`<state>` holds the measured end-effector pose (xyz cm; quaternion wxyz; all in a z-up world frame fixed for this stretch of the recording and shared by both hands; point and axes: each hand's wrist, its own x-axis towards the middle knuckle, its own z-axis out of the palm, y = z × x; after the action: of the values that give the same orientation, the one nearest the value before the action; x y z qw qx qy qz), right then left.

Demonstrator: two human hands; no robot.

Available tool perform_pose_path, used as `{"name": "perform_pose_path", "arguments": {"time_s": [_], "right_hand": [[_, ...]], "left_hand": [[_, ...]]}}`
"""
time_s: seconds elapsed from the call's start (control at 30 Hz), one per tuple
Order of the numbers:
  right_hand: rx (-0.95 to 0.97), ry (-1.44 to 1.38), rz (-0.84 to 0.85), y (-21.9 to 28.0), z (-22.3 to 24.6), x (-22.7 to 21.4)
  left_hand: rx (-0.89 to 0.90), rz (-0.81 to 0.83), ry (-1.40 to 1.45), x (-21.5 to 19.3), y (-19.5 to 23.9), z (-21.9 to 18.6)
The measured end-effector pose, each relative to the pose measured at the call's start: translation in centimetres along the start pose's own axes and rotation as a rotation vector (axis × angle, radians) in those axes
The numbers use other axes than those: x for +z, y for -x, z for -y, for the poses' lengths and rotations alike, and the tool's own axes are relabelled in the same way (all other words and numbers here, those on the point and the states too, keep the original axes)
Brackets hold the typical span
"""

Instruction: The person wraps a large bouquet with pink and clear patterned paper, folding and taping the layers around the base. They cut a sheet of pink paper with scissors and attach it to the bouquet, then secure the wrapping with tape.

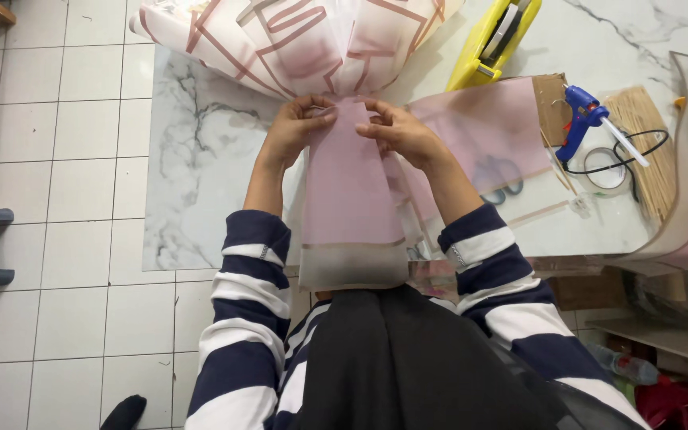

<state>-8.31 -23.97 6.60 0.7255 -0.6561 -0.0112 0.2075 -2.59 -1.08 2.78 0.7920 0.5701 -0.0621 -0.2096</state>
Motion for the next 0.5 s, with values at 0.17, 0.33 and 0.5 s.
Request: {"name": "perform_pose_path", "arguments": {"time_s": [0.17, 0.33, 0.5], "right_hand": [[0.060, -0.073, -0.104, 0.3, 0.4, 0.0], [0.020, -0.103, -0.221, 0.6, 0.7, -0.2], [0.022, -0.137, -0.273, 0.1, 0.0, -0.7]], "left_hand": [[0.012, 0.023, 0.005, -0.4, -1.0, 0.5], [-0.083, -0.034, 0.089, 2.6, 2.0, -3.7], [-0.303, -0.060, 0.000, 3.0, 2.2, -2.7]]}}
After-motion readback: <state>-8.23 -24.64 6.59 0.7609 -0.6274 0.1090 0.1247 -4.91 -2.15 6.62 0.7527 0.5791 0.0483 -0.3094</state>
